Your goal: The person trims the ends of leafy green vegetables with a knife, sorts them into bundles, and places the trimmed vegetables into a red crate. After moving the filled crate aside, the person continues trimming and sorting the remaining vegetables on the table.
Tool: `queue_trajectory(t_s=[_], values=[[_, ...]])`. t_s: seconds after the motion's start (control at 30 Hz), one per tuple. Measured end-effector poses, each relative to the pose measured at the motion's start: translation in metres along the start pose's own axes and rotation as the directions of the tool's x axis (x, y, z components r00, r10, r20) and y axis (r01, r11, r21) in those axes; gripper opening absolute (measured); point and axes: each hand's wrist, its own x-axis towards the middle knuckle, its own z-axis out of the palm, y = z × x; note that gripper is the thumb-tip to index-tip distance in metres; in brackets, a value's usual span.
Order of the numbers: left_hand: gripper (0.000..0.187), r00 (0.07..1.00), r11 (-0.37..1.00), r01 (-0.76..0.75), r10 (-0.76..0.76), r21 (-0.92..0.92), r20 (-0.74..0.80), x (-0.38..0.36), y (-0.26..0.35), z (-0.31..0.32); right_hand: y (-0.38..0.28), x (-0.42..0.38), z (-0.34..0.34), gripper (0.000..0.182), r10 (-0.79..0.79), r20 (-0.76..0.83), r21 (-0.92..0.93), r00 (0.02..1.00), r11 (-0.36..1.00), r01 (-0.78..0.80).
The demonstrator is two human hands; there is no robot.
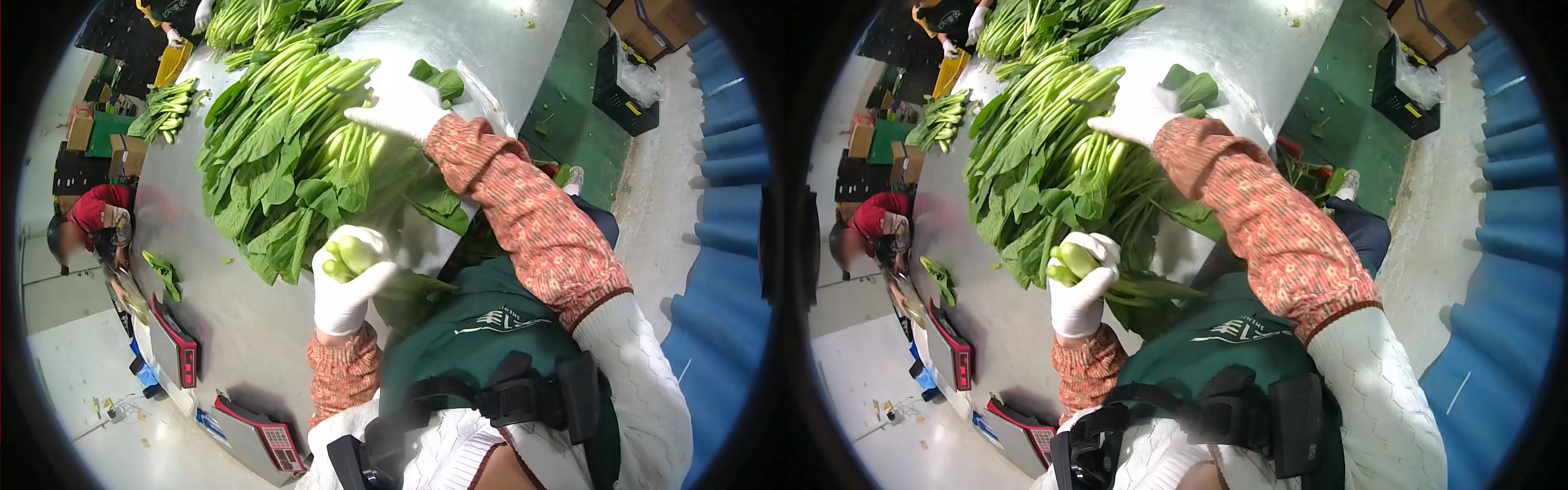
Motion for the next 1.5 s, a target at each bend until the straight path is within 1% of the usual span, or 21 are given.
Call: queue_trajectory(t_s=[0.03,0.07,0.13,0.17,0.2,0.3,0.37,0.4,0.43,0.5,0.53,0.63,0.67,0.77,0.8,0.9,1.03,1.1,1.3,1.37,1.5], values=[[0.030,1.000,0.999,-0.009,0.009,0.051,-0.001,0.000,0.001,0.002,0.001,0.004,0.005,0.062,-0.069,-0.126,-0.008,0.990,0.998,0.068],[0.024,0.999,0.986,-0.039,0.040,0.159,-0.001,0.000,0.005,0.007,0.012,0.008,0.000,0.056,-0.004,0.004,0.126,1.000,0.992,0.004],[0.022,0.996,0.962,-0.058,0.074,0.266,-0.051,0.000,0.012,0.002,0.035,0.013,-0.012,0.045,-0.087,-0.099,0.344,0.991,0.932,0.116],[0.022,0.995,0.954,-0.022,0.051,0.298,-0.089,-0.009,0.016,-0.001,0.035,-0.015,-0.023,0.032,-0.116,-0.220,0.510,0.969,0.833,0.216],[0.022,0.992,0.952,-0.033,0.068,0.306,-0.105,-0.017,0.021,-0.006,0.036,-0.037,-0.031,0.028,-0.116,-0.183,0.664,0.976,0.718,0.210],[0.021,0.949,0.951,-0.047,0.137,0.306,-0.282,-0.012,0.027,0.005,0.038,-0.086,-0.062,0.022,-0.093,0.046,0.753,0.995,0.658,0.027],[0.029,0.915,0.859,-0.126,0.293,0.496,-0.276,0.002,0.026,0.024,0.047,-0.106,-0.053,0.017,-0.170,0.010,0.758,0.985,0.644,0.103],[0.033,0.894,0.785,-0.184,0.384,0.592,-0.232,0.008,0.021,0.029,0.040,-0.115,-0.042,0.014,-0.208,-0.074,0.859,0.975,0.484,0.168],[0.036,0.864,0.693,-0.237,0.471,0.680,-0.178,0.014,0.018,0.035,0.043,-0.121,-0.037,0.013,-0.285,-0.120,0.826,0.951,0.502,0.255],[0.043,0.783,0.479,-0.416,0.621,0.773,0.036,0.031,0.018,0.051,0.044,-0.138,-0.038,0.023,-0.278,0.089,0.854,0.956,0.516,0.071],[0.040,0.771,0.414,-0.436,0.629,0.799,0.094,0.040,0.008,0.051,0.043,-0.141,-0.033,0.023,-0.348,-0.040,0.847,0.937,0.486,0.217],[0.032,0.889,0.642,-0.328,0.458,0.693,-0.003,0.044,-0.008,0.054,0.047,-0.149,-0.047,0.025,-0.241,-0.059,0.627,0.969,0.746,0.224],[0.030,0.890,0.619,-0.323,0.456,0.716,0.008,0.046,-0.008,0.056,0.046,-0.150,-0.051,0.038,-0.270,-0.211,0.434,0.939,0.835,0.338],[0.030,0.919,0.623,-0.277,0.395,0.731,0.012,0.047,-0.011,0.059,0.060,-0.160,-0.038,0.052,-0.258,-0.303,0.154,0.917,0.937,0.315],[0.033,0.918,0.611,-0.284,0.395,0.739,0.027,0.047,-0.011,0.063,0.057,-0.165,-0.040,0.060,-0.228,-0.242,0.170,0.943,0.947,0.273],[0.031,0.935,0.648,-0.294,0.346,0.703,0.073,0.047,-0.012,0.070,0.073,-0.161,-0.028,0.052,-0.080,-0.216,0.251,0.973,0.959,0.134],[0.022,0.973,0.734,-0.210,0.223,0.646,0.062,0.032,0.007,0.059,0.128,-0.153,-0.010,0.037,0.104,-0.180,0.174,0.978,0.982,-0.072],[0.023,0.990,0.863,-0.118,0.143,0.491,-0.013,0.020,0.014,0.046,0.135,-0.155,-0.013,0.032,0.136,-0.206,0.173,0.969,0.980,-0.100],[0.026,0.932,0.871,-0.350,0.359,0.344,0.040,-0.007,0.035,0.006,0.091,-0.126,-0.019,0.025,-0.037,-0.221,0.412,0.974,0.902,0.128],[0.027,0.955,0.930,-0.255,0.285,0.265,-0.082,-0.020,0.041,0.012,0.071,-0.105,-0.014,0.026,-0.090,-0.199,0.437,0.976,0.883,0.171],[0.032,0.955,0.861,-0.118,0.234,0.495,-0.179,-0.027,0.043,0.010,0.039,-0.063,0.001,0.031,-0.071,-0.200,0.379,0.977,0.914,0.144]])
